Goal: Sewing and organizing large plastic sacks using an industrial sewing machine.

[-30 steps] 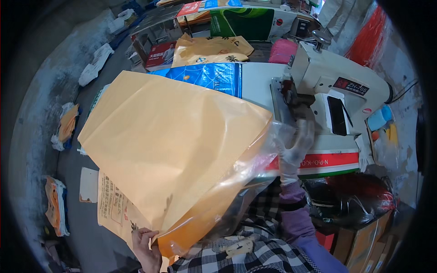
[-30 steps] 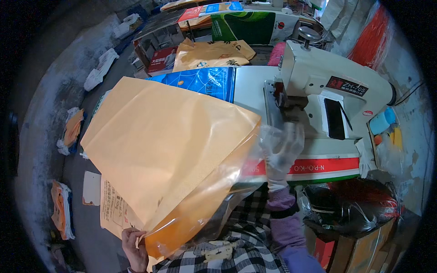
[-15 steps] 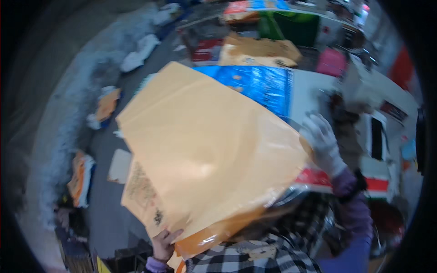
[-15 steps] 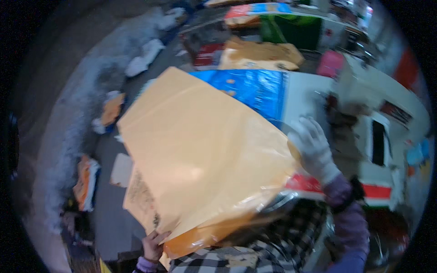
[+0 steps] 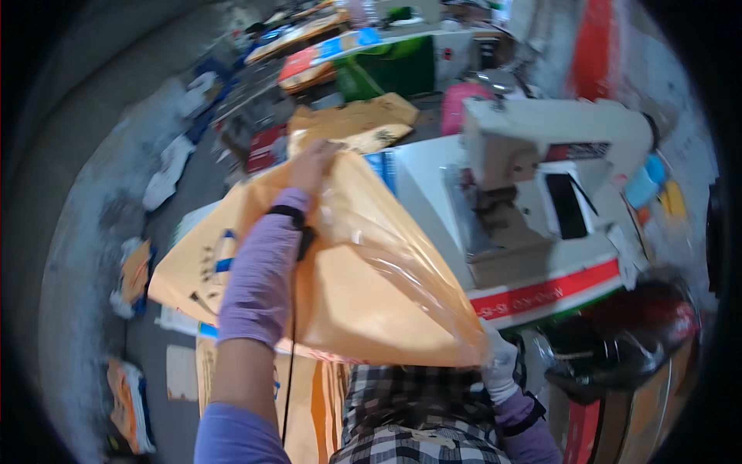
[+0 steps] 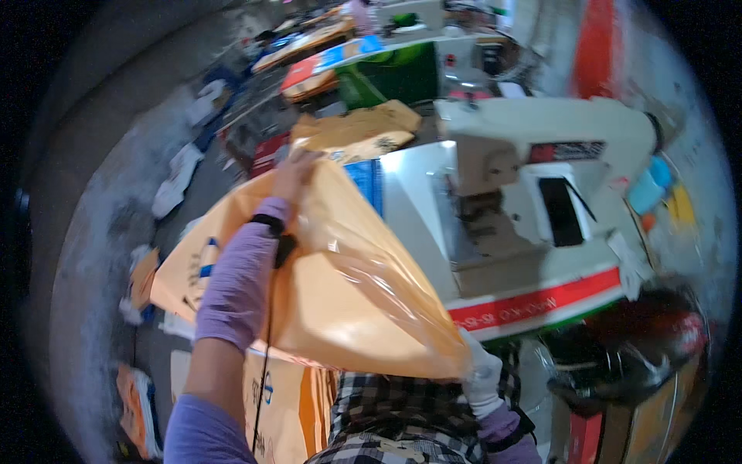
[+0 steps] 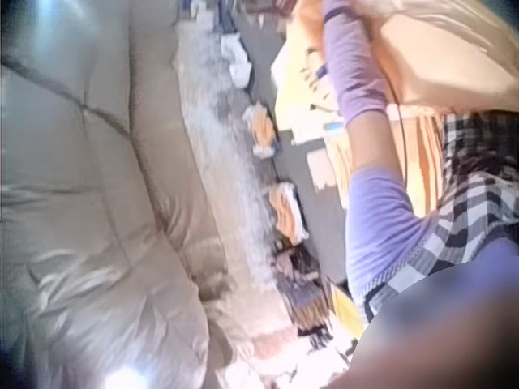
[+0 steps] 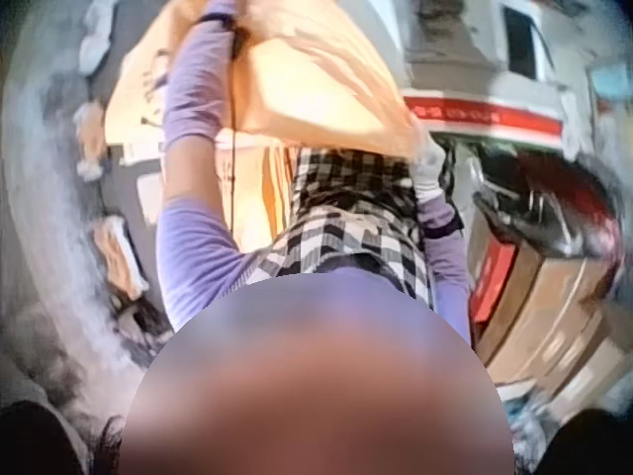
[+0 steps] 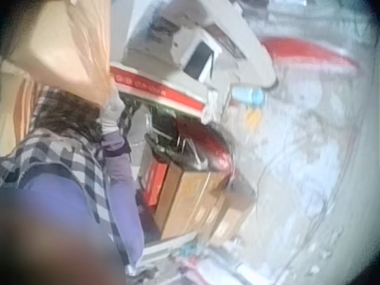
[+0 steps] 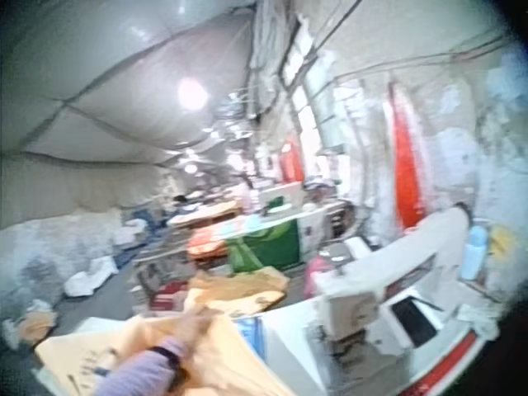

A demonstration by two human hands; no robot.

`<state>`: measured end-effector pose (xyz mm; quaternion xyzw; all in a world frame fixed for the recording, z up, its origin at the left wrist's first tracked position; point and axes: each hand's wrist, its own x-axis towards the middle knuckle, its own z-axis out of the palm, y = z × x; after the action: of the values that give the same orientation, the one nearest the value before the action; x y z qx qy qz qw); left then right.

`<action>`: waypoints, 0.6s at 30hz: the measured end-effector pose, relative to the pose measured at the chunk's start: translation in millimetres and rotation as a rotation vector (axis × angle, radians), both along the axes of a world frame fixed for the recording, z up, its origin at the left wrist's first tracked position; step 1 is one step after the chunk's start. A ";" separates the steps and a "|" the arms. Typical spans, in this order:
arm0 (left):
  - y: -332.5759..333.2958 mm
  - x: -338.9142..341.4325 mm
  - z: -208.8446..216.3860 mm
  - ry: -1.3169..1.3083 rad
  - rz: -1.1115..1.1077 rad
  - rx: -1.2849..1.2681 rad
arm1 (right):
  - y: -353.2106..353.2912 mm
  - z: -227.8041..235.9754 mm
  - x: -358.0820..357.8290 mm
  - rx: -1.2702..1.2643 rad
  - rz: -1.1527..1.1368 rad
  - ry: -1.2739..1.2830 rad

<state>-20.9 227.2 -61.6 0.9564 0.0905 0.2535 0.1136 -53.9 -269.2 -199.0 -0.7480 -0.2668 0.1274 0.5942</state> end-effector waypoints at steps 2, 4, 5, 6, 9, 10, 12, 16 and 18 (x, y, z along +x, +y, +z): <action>-43.0 71.1 -42.8 -0.034 -0.305 0.220 | -47.3 -53.2 -18.4 0.099 -0.177 0.315; -89.1 117.7 -69.7 -0.019 -0.512 0.059 | -92.5 -89.7 -45.4 0.068 -0.346 0.349; -104.3 131.1 -77.5 0.069 -0.568 0.010 | -110.0 -95.7 -56.2 -0.011 -0.366 0.250; -108.5 133.7 -86.8 0.074 -0.577 0.007 | -99.4 -55.6 -58.5 -0.127 -0.392 0.066; -111.7 142.6 -104.1 0.258 -0.497 -0.118 | -118.0 -20.3 -61.1 -0.186 -0.329 -0.423; -116.1 143.2 -106.9 0.176 -0.528 -0.142 | -127.7 -28.8 -58.9 -0.186 -0.342 -0.411; -125.2 136.8 -111.1 0.072 -0.559 0.064 | -135.4 -53.6 -52.7 -0.415 -0.117 -0.245; -143.1 118.1 -94.8 0.031 -0.597 0.165 | -136.2 -78.9 -54.2 -0.339 -0.176 -0.153; -144.3 113.0 -79.5 0.490 -0.561 0.202 | -148.7 -66.6 -76.6 -0.330 -0.172 -0.079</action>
<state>92.1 82.9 -141.2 0.9826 -0.1755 -0.0159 0.0587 -130.5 -418.0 -265.6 -0.8598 -0.2006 0.0886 0.4611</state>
